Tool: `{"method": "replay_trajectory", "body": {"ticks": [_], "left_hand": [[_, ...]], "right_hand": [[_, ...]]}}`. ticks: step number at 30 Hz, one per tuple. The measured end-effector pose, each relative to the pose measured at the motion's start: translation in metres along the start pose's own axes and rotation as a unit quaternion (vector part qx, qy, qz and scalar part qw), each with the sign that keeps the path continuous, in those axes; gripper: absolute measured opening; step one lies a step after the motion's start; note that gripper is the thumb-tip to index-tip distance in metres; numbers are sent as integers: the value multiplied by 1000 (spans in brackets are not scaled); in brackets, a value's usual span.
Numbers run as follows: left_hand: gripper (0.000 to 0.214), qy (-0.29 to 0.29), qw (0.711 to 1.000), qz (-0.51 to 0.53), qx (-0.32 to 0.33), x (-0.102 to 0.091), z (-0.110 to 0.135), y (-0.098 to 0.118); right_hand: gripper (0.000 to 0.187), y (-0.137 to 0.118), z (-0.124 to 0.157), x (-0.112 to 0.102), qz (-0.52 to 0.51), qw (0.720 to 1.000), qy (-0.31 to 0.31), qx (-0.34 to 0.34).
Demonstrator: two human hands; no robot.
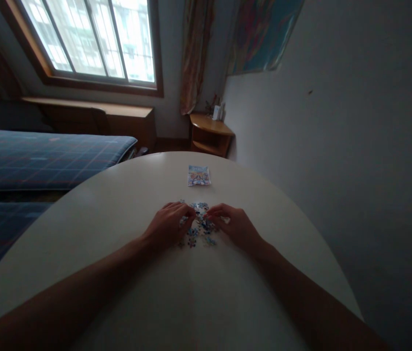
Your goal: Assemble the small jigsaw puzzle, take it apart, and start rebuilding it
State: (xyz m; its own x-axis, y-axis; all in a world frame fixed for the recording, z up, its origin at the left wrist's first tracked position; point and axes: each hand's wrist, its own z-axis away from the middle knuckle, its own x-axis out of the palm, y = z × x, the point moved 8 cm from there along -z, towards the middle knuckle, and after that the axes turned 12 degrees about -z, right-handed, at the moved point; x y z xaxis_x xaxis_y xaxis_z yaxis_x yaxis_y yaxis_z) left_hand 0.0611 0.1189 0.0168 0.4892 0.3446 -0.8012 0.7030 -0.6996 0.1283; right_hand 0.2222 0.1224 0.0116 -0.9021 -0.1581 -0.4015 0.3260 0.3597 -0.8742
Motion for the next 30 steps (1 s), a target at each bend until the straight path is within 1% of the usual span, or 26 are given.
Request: {"method": "replay_trajectory", "body": {"ticks": [2,5,9,12,14,17,19,21,23,27,30], "left_hand": [[8,-7,999,-34,18,0,-1,1],[9,-20,996,-70,52,1,-2,5],[6,-27,996,-53,60,1,-1,4],[7,-40,997,-35,52,3,0,1],[7,-44,997,-29,49,4,0,0],[7,-43,998,-21,40,4,0,-2],[8,-39,999,-16,31,4,0,-3],[9,-36,999,-6,31,3,-1,-2],[10,-30,999,5,40,1,-1,1],[10,-18,999,13,46,-2,-2,3],[9,-23,999,19,35,-1,-2,0]], "right_hand": [[14,10,-3,-8,-32,999,32,13],[14,21,-7,-9,-46,998,35,12],[12,19,-10,-4,44,998,18,-29],[14,19,-11,-7,66,996,33,-41],[15,24,-11,-11,44,998,47,-23],[16,35,-13,-18,-7,997,67,24],[18,41,-14,-26,-9,994,94,54],[17,45,-14,-35,31,990,118,74],[16,46,-16,-41,93,984,127,81],[18,45,-18,-49,188,972,130,58],[19,39,-16,-53,220,965,131,50]]}}
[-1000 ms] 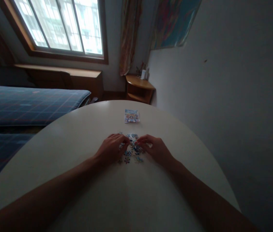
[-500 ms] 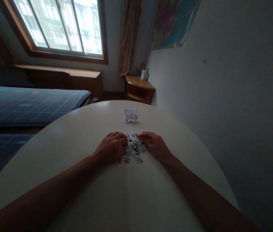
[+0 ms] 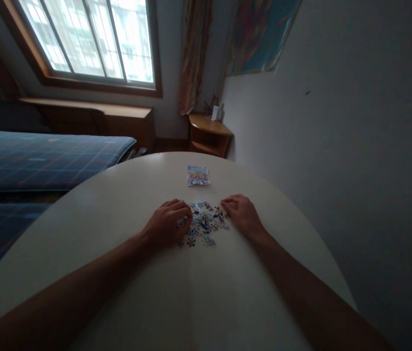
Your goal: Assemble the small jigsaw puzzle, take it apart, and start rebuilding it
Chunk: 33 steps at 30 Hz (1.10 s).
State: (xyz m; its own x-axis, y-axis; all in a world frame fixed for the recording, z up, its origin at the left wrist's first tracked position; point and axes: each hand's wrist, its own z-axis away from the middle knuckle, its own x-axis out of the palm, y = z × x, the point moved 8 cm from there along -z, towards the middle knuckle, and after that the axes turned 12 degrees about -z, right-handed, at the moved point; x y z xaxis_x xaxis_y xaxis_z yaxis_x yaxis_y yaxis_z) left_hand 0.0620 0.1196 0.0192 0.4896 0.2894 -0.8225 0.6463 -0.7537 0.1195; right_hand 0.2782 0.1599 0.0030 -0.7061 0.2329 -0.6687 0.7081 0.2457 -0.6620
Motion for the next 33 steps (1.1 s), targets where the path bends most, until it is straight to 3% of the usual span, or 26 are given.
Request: {"method": "replay_trajectory", "body": {"ticks": [2,6,8,12,20,27,33], "left_hand": [[9,-6,1000,3,-8,2,0,-3],[9,-5,999,5,-35,4,1,-11],[10,-1,999,4,-52,4,1,-16],[10,-1,998,8,-59,4,1,-17],[15,-28,999,28,29,2,1,5],[19,-48,997,7,54,6,2,16],[16,-51,997,3,51,12,3,14]], "right_hand": [[18,-5,4,-2,5,999,-30,11],[18,-28,20,2,21,988,-156,0],[17,-40,27,2,41,983,-176,-15],[11,-47,31,4,43,982,-180,-23],[5,-52,27,3,25,986,-155,-55],[12,-76,40,10,74,973,-196,-94],[10,-92,59,23,73,950,-270,-139]]}}
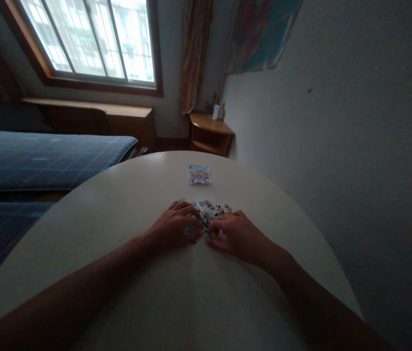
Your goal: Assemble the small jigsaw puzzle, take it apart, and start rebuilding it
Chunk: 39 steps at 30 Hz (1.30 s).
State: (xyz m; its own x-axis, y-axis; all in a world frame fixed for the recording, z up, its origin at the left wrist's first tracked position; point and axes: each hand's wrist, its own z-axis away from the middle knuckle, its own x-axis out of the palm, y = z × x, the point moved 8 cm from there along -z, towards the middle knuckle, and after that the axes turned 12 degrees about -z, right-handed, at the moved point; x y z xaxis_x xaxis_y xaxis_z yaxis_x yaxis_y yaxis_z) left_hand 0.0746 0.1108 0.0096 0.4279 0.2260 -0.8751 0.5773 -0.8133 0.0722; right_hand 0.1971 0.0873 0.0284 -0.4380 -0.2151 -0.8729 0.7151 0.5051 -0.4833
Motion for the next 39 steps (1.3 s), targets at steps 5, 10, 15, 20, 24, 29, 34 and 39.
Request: {"method": "replay_trajectory", "body": {"ticks": [5,10,15,20,24,29,34,39], "left_hand": [[6,20,1000,-2,5,-1,-1,0],[8,51,999,2,21,-7,-2,3],[11,53,997,55,19,-13,-2,6],[7,10,997,63,31,-9,-1,11],[7,19,998,56,13,-7,-2,6],[9,-31,996,42,-67,-10,-6,-18],[13,-222,965,20,-137,-10,1,-36],[18,-288,949,5,-126,-15,8,-37]], "right_hand": [[10,3,0,0,-40,999,-10,7],[10,10,1,-12,-64,997,11,31],[8,18,3,-14,-52,997,2,63],[9,23,3,-12,-15,998,12,56],[9,18,3,-6,-28,999,5,33],[10,11,2,-1,-42,998,-27,34],[7,7,0,1,-86,995,-35,31],[5,-4,1,2,-98,994,-29,-39]]}}
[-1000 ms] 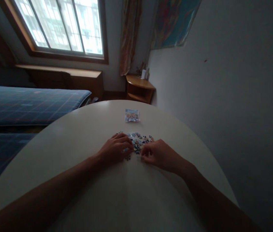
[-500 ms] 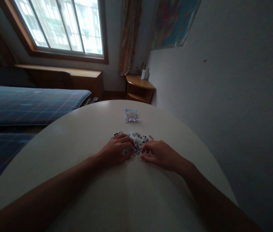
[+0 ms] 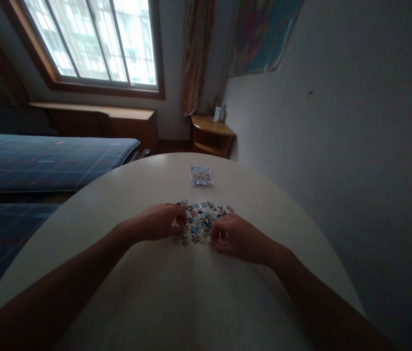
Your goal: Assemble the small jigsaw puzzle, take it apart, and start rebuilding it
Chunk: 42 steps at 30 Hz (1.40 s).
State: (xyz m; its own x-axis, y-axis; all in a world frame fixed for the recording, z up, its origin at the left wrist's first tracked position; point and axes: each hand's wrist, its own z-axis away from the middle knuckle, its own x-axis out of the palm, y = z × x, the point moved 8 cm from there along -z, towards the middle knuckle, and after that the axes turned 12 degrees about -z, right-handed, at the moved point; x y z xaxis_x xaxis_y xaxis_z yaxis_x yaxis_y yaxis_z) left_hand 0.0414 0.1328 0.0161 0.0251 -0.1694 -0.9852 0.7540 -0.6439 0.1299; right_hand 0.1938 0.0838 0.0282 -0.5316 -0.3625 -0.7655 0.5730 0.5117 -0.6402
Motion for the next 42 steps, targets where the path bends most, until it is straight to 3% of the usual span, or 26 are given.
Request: {"method": "replay_trajectory", "body": {"ticks": [7,14,19,23,27,31,35,39,42], "left_hand": [[17,-25,1000,-8,-12,3,1,0],[9,-26,999,11,17,0,1,9],[7,-14,998,25,47,-5,1,25],[9,11,994,18,111,-6,4,52],[8,-29,990,1,141,0,8,65],[9,-57,995,-16,81,-6,14,43],[23,-84,996,-42,11,-11,20,15],[26,-100,994,-35,8,-7,19,12],[17,-104,994,-41,16,-3,17,16]], "right_hand": [[9,-19,1,8,44,993,-31,-105],[10,-20,2,14,69,988,-53,-124],[4,-19,2,12,69,989,-38,-127],[8,-15,1,9,65,988,-10,-141],[9,-12,-1,7,75,986,8,-151],[10,-10,-2,7,84,984,20,-157],[17,-4,-3,5,81,982,41,-167],[24,6,-4,3,72,983,53,-158],[27,11,-5,2,72,985,55,-144]]}}
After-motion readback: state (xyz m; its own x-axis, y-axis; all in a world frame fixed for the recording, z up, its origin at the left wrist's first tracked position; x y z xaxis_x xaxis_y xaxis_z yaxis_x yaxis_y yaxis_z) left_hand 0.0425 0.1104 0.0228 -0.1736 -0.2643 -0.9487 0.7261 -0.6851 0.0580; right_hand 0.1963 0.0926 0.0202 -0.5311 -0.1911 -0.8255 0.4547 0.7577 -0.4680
